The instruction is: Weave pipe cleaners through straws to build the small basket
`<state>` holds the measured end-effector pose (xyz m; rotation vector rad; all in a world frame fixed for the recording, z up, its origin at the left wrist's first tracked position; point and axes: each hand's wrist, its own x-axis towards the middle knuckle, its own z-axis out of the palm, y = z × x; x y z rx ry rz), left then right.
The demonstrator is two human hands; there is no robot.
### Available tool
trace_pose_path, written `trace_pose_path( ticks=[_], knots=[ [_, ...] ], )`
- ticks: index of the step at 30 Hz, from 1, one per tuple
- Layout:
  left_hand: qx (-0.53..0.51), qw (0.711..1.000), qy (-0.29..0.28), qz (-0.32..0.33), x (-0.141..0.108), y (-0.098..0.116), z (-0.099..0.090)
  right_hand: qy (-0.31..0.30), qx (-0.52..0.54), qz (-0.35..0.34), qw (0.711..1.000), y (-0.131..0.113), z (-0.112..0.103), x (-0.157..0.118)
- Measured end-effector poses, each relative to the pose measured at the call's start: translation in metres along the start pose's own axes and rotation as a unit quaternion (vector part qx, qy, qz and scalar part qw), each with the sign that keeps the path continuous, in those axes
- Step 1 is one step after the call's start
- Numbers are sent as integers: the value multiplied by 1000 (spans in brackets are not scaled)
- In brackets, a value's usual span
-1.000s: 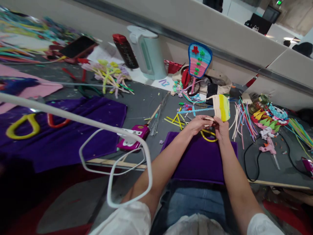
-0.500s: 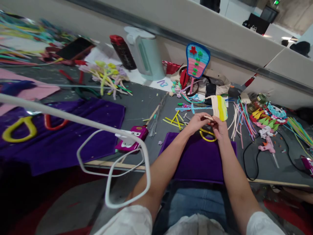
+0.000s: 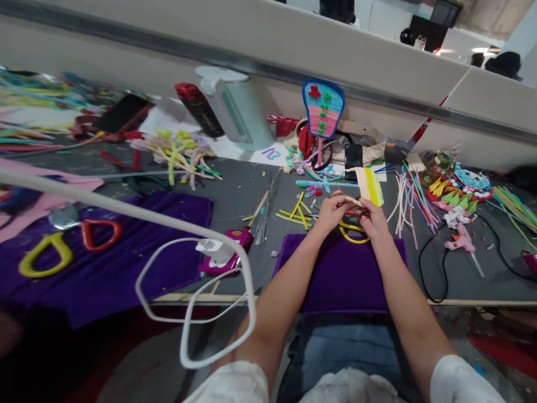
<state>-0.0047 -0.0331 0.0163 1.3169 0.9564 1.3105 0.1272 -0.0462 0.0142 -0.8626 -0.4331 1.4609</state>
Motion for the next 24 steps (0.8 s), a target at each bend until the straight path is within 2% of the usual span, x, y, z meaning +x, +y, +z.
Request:
trace_pose_path(
  ticks=[2,4,6,9,11,13,15,18,19,21,24],
  knots=[
    [-17,999,42,-23,0,-6,3,10,4,-35,999,1,0,1],
    [-28,993,108,-41,-2,-13,5,34,-3,-89,995,3,-1,2],
    [-25,989,132,-55,-3,-17,6,64,-29,-151,986,6,-1,4],
    [-17,992,89,-89,-7,-15,4,83,-77,-233,966,11,-1,4],
    [-38,990,43,-125,-9,-11,3,79,-111,-269,953,12,-2,2],
    [-63,986,24,-153,-10,-7,2,78,-146,-293,942,11,-2,0],
    [-62,986,48,-147,-10,-5,2,82,-174,-313,930,9,-2,-2],
    [-17,989,124,-78,-10,-2,1,90,-198,-335,917,6,-2,-6],
    [-7,989,134,-61,-10,-2,1,89,-205,-337,914,6,-1,-8],
    [-17,992,104,-72,-11,-2,3,78,-219,-334,913,5,0,-11],
    [-96,984,11,-151,-12,-3,8,47,-229,-314,920,8,1,-15]
  ],
)
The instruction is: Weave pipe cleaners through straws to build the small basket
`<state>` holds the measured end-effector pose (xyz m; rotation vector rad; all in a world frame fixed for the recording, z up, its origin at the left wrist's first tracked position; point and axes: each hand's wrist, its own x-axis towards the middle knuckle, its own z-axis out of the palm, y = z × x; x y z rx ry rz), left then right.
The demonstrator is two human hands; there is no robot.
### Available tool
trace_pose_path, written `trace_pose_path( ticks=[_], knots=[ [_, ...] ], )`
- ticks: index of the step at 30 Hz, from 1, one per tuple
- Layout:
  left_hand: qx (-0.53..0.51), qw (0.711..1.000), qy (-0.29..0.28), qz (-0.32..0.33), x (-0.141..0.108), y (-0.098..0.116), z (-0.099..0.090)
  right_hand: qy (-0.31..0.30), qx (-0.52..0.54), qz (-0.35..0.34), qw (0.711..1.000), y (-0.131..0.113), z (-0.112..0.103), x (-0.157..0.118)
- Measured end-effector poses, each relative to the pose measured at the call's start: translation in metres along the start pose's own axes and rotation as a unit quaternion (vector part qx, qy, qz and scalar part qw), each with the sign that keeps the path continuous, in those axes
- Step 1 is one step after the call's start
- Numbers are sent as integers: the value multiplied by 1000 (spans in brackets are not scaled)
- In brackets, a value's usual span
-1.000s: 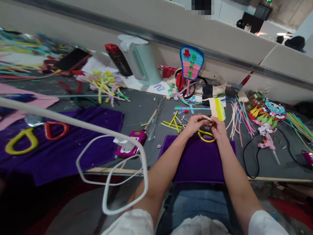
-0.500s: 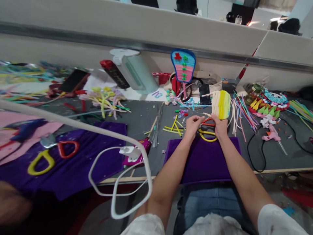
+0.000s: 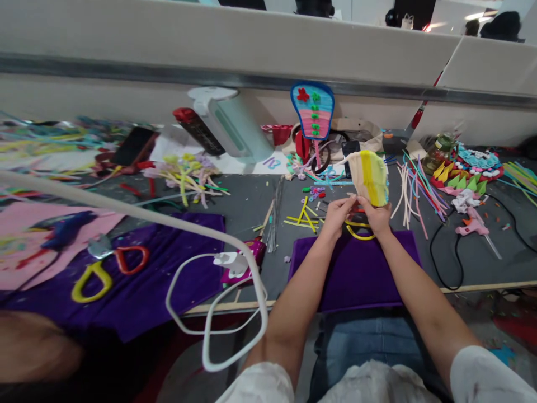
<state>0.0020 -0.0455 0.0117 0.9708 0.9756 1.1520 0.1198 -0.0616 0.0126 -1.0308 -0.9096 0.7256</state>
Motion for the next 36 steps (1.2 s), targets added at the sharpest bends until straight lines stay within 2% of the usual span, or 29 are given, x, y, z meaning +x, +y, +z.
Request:
trace_pose_path(
  ticks=[3,6,12,15,21,24,27,31,36],
  knots=[
    [-84,995,-3,-46,0,-1,3,-31,12,12,999,5,0,-4],
    [-144,988,12,-55,1,0,2,-51,0,9,999,12,0,-6],
    [-209,970,64,-101,4,2,-1,-33,-39,11,999,13,3,-6],
    [-229,967,45,-107,5,1,-1,-22,0,31,999,9,7,-3],
    [-230,972,-6,-48,1,2,4,4,156,125,980,11,12,2],
    [-241,968,-33,-55,-1,3,4,13,171,147,974,13,11,4],
    [-260,960,-62,-79,1,5,2,25,156,133,978,11,10,3],
    [-252,956,-90,-121,3,8,-7,-20,118,94,988,6,8,2],
    [-201,965,-80,-150,2,14,-18,-93,76,77,990,2,1,5]
  ],
)
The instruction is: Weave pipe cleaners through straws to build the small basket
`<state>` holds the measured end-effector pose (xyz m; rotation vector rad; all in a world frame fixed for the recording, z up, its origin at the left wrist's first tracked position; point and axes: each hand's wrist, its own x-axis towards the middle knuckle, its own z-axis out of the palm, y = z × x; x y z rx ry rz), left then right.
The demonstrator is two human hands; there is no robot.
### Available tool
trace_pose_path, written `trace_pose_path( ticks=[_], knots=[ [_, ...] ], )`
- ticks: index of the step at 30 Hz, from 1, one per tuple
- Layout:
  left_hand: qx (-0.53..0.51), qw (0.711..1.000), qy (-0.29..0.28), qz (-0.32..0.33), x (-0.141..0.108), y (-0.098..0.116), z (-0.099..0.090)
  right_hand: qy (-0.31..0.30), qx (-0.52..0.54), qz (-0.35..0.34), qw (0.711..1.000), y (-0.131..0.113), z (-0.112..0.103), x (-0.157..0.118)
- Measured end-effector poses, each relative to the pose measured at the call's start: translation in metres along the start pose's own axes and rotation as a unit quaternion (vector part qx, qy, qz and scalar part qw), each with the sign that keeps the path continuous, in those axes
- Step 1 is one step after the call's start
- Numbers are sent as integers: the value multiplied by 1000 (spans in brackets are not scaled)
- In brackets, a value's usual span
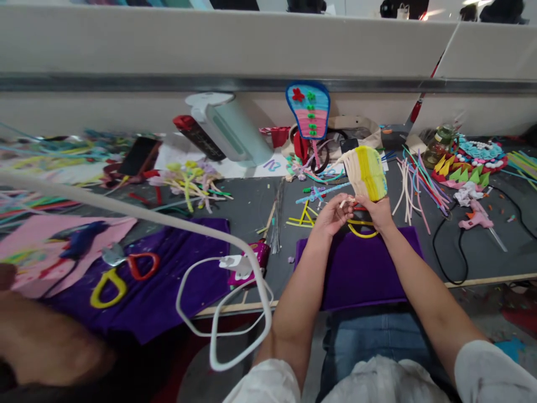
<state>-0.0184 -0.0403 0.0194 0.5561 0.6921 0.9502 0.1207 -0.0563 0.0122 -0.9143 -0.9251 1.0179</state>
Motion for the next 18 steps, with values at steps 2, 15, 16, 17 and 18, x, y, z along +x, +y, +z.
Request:
trace_pose_path(
  ticks=[2,15,16,17,18],
  knots=[
    [25,1000,3,5,-2,2,-1,-15,-8,-1,1000,-1,-4,1],
    [81,997,-18,3,0,1,-4,-19,-82,-44,996,-2,-14,5],
    [77,997,-24,7,0,1,-4,-16,-87,-44,995,-2,-14,6],
    [74,997,-27,13,0,1,-4,-13,-88,-44,995,-1,-14,6],
    [72,997,-28,22,1,1,-4,-11,-83,-42,996,-1,-13,6]
  ],
)
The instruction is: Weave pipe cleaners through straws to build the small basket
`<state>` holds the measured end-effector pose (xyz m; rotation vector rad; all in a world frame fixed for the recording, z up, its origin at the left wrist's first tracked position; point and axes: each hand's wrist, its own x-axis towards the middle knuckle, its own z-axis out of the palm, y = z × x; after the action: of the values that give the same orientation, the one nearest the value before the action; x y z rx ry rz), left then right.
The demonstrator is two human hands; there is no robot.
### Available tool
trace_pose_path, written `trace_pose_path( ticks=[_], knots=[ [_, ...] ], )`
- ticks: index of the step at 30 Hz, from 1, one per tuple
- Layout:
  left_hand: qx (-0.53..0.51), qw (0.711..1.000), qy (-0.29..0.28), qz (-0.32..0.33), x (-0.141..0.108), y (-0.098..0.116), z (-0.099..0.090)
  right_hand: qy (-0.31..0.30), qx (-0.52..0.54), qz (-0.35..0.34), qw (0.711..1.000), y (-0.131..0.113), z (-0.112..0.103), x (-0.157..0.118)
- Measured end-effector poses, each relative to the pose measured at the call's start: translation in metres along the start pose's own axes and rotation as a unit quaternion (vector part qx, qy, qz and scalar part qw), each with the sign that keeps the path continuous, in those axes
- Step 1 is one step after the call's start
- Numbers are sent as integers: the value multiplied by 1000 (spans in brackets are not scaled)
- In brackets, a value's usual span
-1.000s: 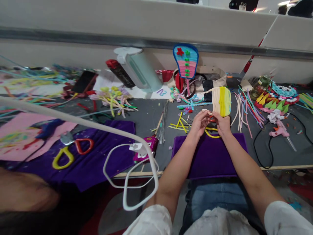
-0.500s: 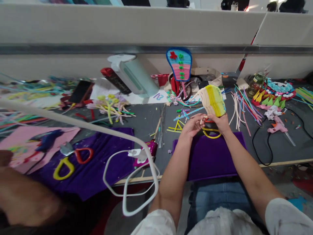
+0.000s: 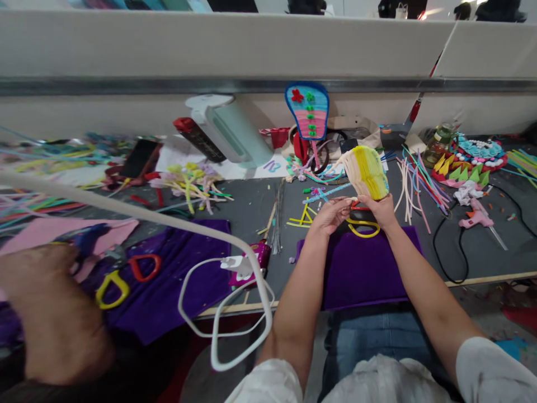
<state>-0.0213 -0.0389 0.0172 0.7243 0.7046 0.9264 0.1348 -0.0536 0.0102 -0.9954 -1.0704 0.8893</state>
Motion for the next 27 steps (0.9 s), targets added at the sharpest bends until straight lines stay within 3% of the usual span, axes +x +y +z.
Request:
trace_pose_path(
  ticks=[4,9,12,18,23,25,27],
  knots=[
    [9,999,18,32,2,-3,1,17,67,28,997,-1,4,0],
    [80,992,26,97,3,-7,4,57,163,134,976,-1,8,0],
    [153,974,32,164,3,-9,7,42,217,204,954,2,7,2],
    [251,924,117,262,4,-6,10,9,263,304,916,8,6,3],
    [262,888,198,321,11,-13,7,32,253,235,938,5,11,1],
    [241,894,218,310,15,-18,3,45,224,190,955,3,13,0],
    [232,907,201,287,17,-22,1,64,188,141,970,2,14,-1]
  ],
)
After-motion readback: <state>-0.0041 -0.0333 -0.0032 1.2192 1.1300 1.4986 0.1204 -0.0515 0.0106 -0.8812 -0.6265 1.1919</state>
